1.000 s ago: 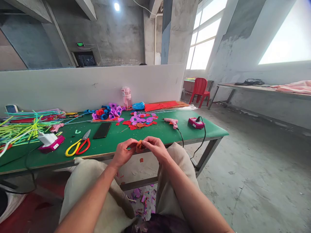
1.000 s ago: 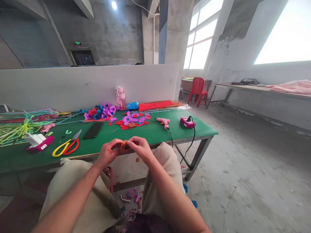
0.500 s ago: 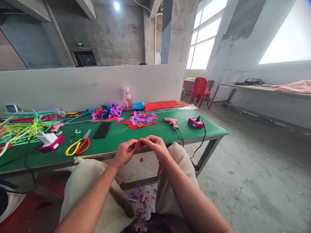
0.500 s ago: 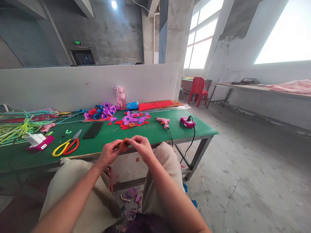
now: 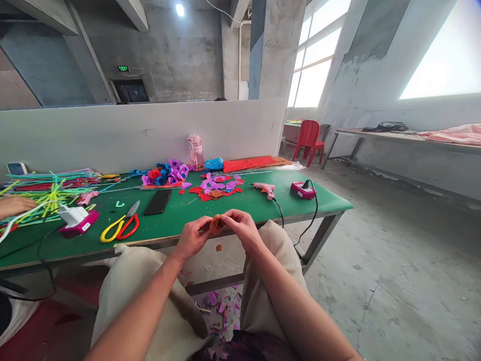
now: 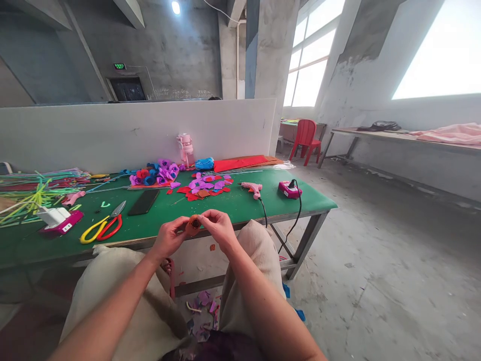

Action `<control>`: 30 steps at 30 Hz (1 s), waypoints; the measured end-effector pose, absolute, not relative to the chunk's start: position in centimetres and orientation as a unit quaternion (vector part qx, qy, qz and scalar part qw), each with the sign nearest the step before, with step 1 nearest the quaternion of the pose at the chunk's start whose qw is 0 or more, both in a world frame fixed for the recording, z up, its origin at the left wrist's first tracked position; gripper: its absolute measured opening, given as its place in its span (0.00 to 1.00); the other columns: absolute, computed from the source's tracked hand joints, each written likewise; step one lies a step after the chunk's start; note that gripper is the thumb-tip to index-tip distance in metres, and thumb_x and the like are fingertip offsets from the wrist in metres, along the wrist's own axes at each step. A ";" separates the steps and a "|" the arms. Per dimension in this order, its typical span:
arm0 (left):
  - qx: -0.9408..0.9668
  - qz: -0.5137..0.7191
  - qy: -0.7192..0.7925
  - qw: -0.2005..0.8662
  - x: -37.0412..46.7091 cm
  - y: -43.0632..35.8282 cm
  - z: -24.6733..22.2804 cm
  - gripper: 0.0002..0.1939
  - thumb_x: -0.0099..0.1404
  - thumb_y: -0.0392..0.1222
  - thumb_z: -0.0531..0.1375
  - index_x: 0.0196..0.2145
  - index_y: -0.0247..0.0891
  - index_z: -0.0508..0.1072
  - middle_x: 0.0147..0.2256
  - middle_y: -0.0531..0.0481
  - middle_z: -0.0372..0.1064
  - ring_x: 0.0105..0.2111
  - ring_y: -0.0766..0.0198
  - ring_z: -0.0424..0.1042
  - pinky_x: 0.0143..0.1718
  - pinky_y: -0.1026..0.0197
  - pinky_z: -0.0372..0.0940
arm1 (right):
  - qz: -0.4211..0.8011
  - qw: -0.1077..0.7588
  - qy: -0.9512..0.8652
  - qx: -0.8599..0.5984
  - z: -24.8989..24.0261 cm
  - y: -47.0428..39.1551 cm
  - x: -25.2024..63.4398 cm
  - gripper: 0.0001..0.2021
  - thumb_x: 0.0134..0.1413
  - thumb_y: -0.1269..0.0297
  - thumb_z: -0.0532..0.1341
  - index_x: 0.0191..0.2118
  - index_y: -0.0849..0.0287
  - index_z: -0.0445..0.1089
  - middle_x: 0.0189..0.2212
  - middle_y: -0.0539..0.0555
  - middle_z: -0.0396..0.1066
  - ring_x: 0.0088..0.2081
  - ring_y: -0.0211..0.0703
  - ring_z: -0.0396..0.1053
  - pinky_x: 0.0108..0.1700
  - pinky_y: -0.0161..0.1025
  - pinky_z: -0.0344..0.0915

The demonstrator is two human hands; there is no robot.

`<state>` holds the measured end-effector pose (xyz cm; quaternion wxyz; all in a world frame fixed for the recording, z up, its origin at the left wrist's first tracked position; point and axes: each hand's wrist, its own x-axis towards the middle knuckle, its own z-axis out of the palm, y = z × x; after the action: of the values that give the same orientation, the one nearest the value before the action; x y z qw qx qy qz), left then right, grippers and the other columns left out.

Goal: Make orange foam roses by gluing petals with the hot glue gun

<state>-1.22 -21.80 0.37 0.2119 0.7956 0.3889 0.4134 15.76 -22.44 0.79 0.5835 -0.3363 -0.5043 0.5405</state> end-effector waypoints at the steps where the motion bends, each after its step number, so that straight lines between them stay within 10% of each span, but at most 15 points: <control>1: 0.794 0.415 0.389 0.216 -1.2 -21.8 0.3 0.13 0.61 0.49 0.58 0.38 0.38 0.75 0.33 0.50 0.76 0.32 0.65 0.73 0.32 0.68 0.67 | 0.540 0.584 -0.505 -0.334 0.7 -22.4 15.8 0.14 0.42 0.54 0.67 0.24 0.60 0.70 0.22 0.48 0.69 0.26 0.35 0.63 0.31 0.34 0.58; 20: 0.786 0.426 0.376 0.245 -1.2 -21.6 -0.1 0.13 0.61 0.48 0.59 0.39 0.38 0.75 0.34 0.49 0.75 0.32 0.64 0.73 0.32 0.68 0.68 | 0.320 0.570 -0.662 -0.366 1.1 -22.4 16.6 0.08 0.49 0.59 0.62 0.27 0.58 0.71 0.25 0.51 0.70 0.30 0.40 0.65 0.36 0.38 0.62; 30: 0.793 0.420 0.369 0.240 -1.1 -21.7 0.0 0.11 0.61 0.46 0.59 0.38 0.40 0.75 0.34 0.51 0.76 0.32 0.65 0.73 0.34 0.67 0.67 | 0.574 0.533 -0.536 -0.314 0.5 -22.1 16.5 0.15 0.45 0.53 0.65 0.23 0.59 0.66 0.21 0.47 0.64 0.25 0.34 0.60 0.32 0.35 0.57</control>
<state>-1.08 -21.67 0.02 0.2403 0.7932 0.3693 0.4203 16.48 -22.06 0.52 0.5330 -0.3139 -0.5365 0.5741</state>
